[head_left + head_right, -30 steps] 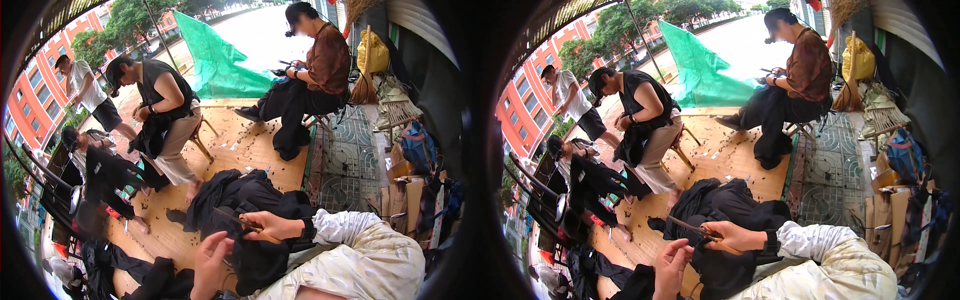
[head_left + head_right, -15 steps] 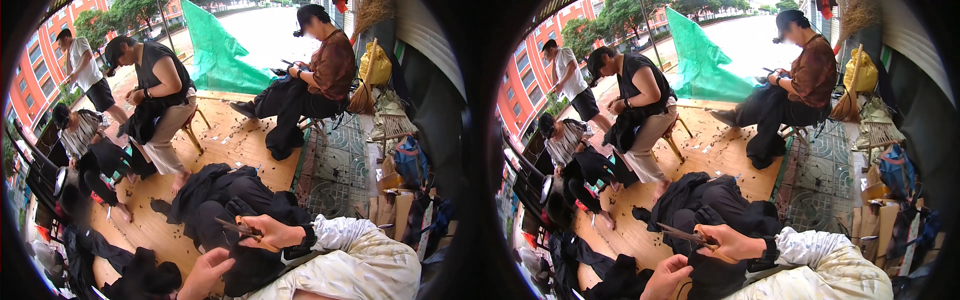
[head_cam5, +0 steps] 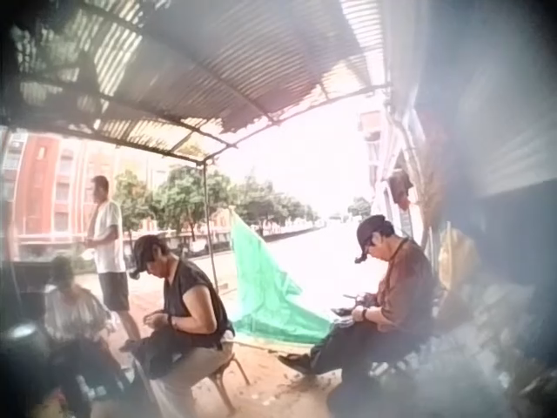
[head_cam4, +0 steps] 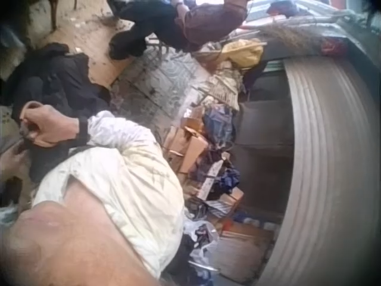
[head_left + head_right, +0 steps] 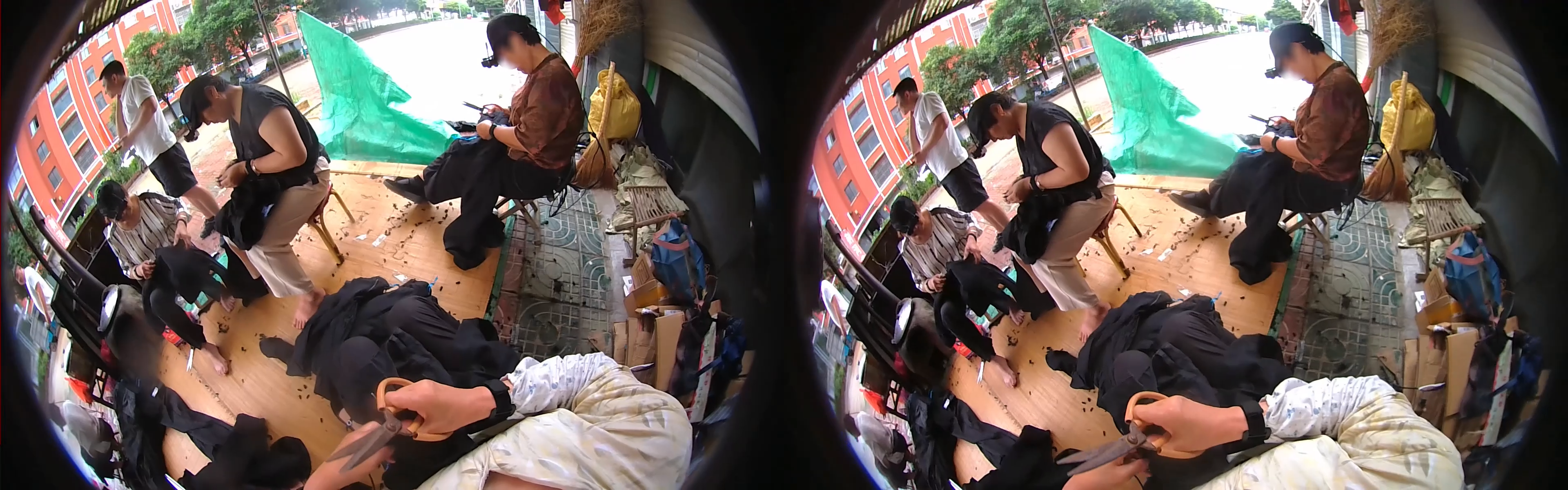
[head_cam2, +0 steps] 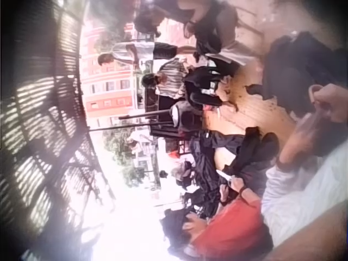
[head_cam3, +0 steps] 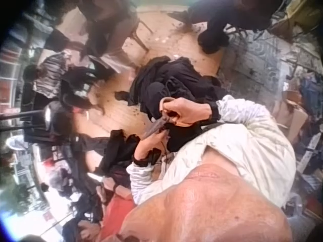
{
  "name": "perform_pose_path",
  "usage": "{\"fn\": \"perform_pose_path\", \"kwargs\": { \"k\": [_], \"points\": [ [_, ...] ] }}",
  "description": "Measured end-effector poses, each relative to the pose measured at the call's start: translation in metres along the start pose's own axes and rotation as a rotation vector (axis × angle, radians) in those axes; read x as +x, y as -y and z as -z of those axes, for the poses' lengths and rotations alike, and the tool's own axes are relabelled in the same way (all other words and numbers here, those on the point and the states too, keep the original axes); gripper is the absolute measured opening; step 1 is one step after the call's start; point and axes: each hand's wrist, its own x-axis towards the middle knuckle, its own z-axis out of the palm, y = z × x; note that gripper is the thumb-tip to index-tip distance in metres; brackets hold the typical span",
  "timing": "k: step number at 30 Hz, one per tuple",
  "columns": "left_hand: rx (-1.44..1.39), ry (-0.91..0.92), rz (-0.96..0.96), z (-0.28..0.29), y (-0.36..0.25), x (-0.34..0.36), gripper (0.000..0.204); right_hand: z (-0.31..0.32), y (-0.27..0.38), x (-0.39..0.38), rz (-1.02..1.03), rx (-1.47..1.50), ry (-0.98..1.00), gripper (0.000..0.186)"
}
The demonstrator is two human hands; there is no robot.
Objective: Cutting and trimming black garment pieces using scissors.
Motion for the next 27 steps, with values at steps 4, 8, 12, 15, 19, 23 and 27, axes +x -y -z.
{"fn": "perform_pose_path", "kwargs": {
  "k": [4,8,12,15,19,23,27],
  "points": [
    [-0.124,0.028,0.174,-0.002,-0.012,0.0,0.035,0.0,-0.005,-0.003,0.092,-0.003,0.008,0.027],
    [-0.134,0.124,0.28,0.001,0.008,-0.002,0.027,0.002,-0.003,-0.007,0.031,0.022,-0.072,0.026],
    [0.124,-0.122,0.002,0.002,0.007,0.006,0.017,0.0,0.005,-0.001,0.035,0.008,-0.138,0.029],
    [0.653,-0.528,-0.281,0.0,-0.025,0.015,0.029,0.004,0.015,0.008,0.071,0.049,-0.225,0.028],
    [0.911,-0.891,-0.569,0.014,-0.027,0.024,0.025,0.008,0.043,0.004,-0.116,0.158,-0.166,0.022],
    [1.173,-1.083,-0.814,0.016,-0.102,-0.002,0.026,0.006,0.055,0.008,0.108,0.358,-0.203,0.019],
    [1.364,-1.366,-0.876,-0.022,-0.156,-0.03,0.03,0.011,0.11,0.023,0.207,0.693,-0.055,0.025]
  ]
}}
